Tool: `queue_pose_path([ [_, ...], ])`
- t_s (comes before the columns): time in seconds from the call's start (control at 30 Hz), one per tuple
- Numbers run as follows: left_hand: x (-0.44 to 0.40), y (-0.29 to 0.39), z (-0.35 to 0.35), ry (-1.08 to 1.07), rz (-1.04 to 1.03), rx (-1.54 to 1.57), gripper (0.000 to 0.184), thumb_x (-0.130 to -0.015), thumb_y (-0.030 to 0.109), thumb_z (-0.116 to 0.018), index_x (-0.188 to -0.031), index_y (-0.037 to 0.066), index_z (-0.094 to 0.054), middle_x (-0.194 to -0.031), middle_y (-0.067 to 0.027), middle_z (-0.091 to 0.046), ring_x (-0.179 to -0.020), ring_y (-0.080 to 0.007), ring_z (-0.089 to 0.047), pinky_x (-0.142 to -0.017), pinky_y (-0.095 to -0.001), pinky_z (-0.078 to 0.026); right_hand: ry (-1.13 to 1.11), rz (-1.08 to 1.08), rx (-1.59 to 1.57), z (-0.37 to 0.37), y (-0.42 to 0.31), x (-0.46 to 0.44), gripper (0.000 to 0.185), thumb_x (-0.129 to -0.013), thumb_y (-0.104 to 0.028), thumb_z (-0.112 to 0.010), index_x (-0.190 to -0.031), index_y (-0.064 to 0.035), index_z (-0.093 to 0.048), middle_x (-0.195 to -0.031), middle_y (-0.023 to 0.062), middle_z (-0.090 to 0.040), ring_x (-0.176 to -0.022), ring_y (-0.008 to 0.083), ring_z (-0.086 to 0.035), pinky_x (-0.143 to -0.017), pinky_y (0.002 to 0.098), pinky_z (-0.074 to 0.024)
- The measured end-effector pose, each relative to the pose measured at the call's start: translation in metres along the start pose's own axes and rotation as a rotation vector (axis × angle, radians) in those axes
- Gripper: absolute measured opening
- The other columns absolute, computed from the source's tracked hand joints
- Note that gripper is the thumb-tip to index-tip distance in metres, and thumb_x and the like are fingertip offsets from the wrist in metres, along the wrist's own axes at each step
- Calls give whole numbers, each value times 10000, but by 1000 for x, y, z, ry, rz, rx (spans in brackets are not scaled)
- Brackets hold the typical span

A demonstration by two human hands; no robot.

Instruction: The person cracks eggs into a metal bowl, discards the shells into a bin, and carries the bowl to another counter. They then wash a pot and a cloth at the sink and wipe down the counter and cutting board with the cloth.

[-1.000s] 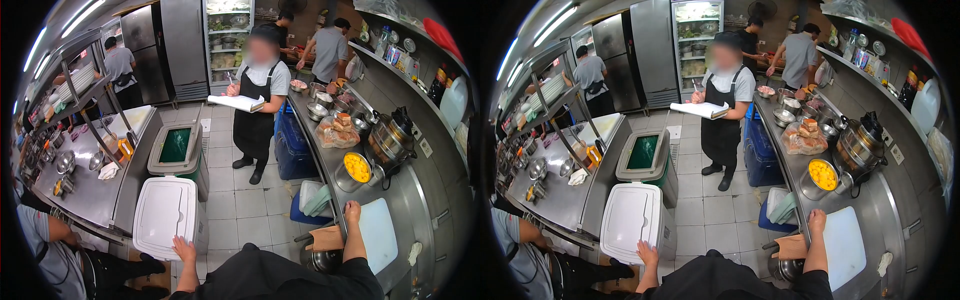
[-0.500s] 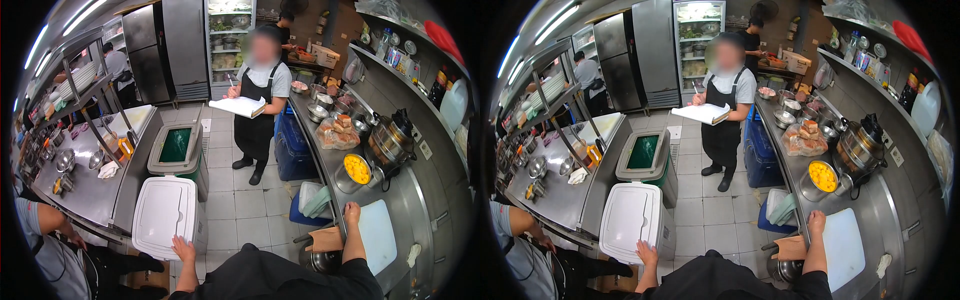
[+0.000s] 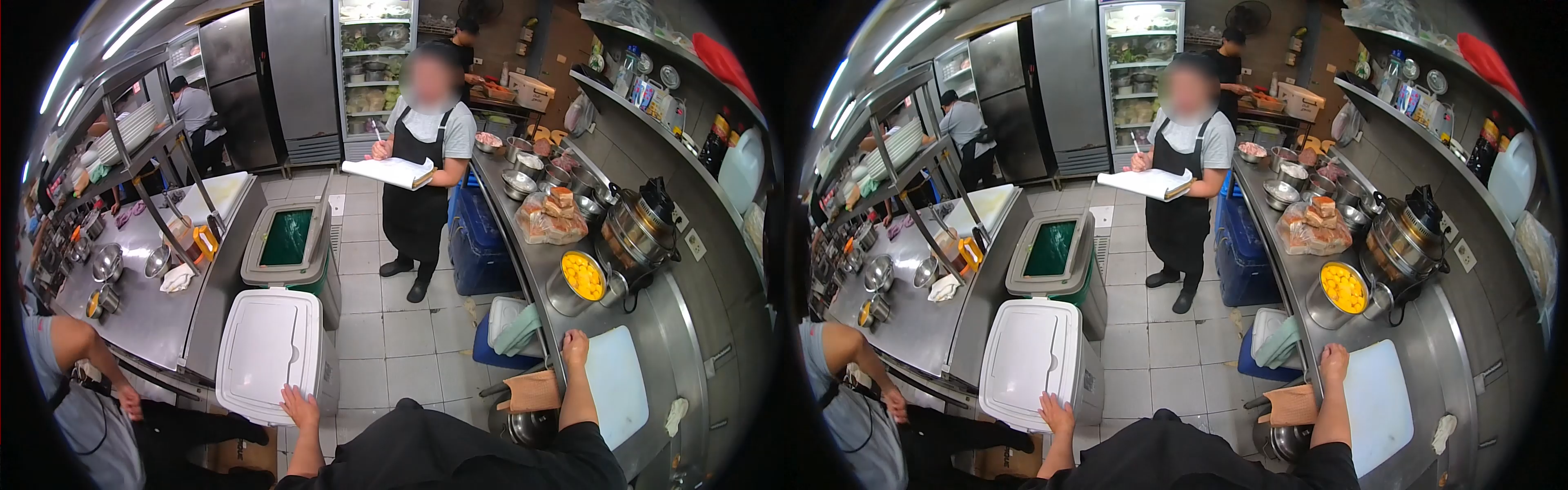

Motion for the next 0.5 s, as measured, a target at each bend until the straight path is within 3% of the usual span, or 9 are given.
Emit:
queue_pose_path([
  [0.27,3,-5,3,23,31,13,588,-857,241,-654,-1378,27,-485,-1577,-155,-286,-1483,-320,-204,-1201,-549,-124,59,106,-29,-4,-7,-5,93,-861,-131,-637,-831,-48,-665,-861,166,-641,-859,389,-602,-779,489,-468],
  [0.5,0,-3,2,21,15,14,586,-848,247,-661,-1372,39,-498,-1582,-149,-289,-1485,-310,-206,-1199,-556,-129,17,31,-24,-1,0,0,69,-847,-112,-633,-845,-55,-672,-882,153,-644,-890,370,-595,-803,474,-460],
])
Point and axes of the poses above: each hand's wrist, its own x-axis away from the middle knuckle, its own z-axis out of the back of the hand, y = z × x, the point moved 10 cm from there along -x, towards the middle knuckle
